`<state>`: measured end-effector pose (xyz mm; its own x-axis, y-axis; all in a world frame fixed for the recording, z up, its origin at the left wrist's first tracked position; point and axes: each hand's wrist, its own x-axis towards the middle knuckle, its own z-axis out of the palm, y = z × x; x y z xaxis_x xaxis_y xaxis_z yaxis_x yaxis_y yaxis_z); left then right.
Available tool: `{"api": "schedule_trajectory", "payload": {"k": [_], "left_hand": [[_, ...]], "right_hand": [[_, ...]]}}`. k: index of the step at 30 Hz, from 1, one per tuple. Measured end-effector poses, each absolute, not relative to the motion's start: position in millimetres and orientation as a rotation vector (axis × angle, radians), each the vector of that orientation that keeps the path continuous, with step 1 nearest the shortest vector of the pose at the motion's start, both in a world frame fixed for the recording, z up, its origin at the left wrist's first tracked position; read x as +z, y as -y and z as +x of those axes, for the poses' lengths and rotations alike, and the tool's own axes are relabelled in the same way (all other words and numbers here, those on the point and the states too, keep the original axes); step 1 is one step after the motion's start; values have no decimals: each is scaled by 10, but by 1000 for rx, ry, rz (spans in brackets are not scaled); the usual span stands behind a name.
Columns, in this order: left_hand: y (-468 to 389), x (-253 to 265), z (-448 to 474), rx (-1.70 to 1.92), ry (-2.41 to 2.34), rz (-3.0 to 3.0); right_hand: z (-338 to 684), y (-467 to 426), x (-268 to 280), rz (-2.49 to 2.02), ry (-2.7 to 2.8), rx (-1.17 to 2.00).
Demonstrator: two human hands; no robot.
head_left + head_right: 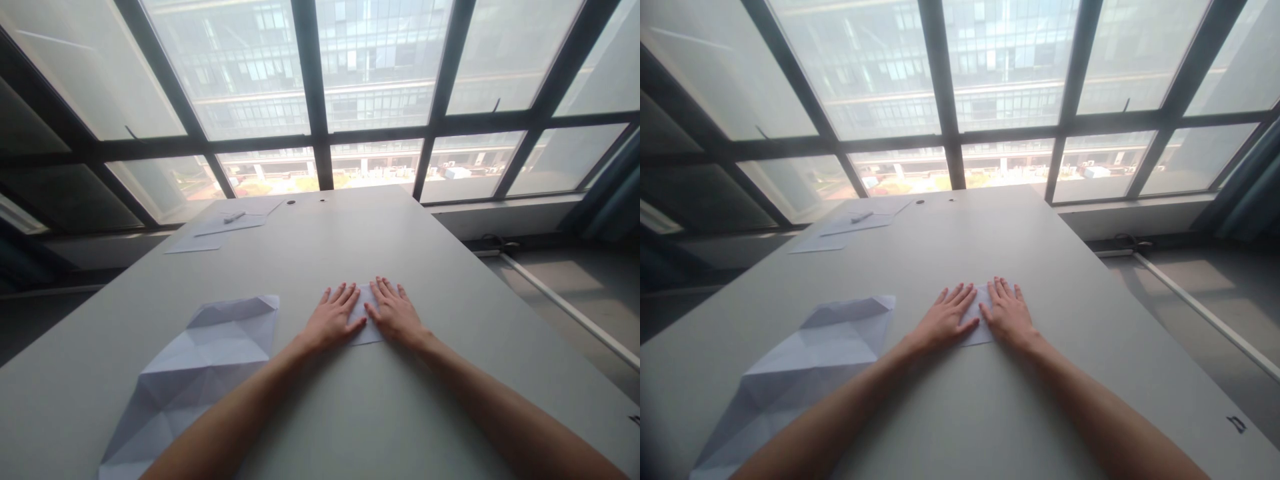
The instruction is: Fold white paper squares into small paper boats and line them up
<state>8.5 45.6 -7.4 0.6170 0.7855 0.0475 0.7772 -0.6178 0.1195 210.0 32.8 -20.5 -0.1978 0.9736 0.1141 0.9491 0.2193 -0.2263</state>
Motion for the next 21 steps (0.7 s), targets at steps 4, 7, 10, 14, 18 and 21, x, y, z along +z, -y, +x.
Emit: {"api": "schedule_trajectory", "payload": {"k": [4, 7, 10, 14, 18, 21], "left_hand": [[-458, -63, 84, 126, -1323, 2746], [-455, -57, 85, 125, -1323, 2749], [-451, -52, 87, 133, -1320, 2760], [-444, -47, 92, 148, -1323, 2784], [-438, -42, 97, 143, -1338, 2789], [-438, -42, 99, 134, -1342, 2789]], "right_hand": [[2186, -353, -179, -2046, 2039, 90], [2220, -359, -140, -2058, 1945, -29], [2166, -334, -99, -1901, 1967, -141], [2048, -297, -89, -1587, 2215, -21], [2017, -292, -129, -1511, 2401, 194], [2029, -294, -156, -1572, 2395, 207]]}}
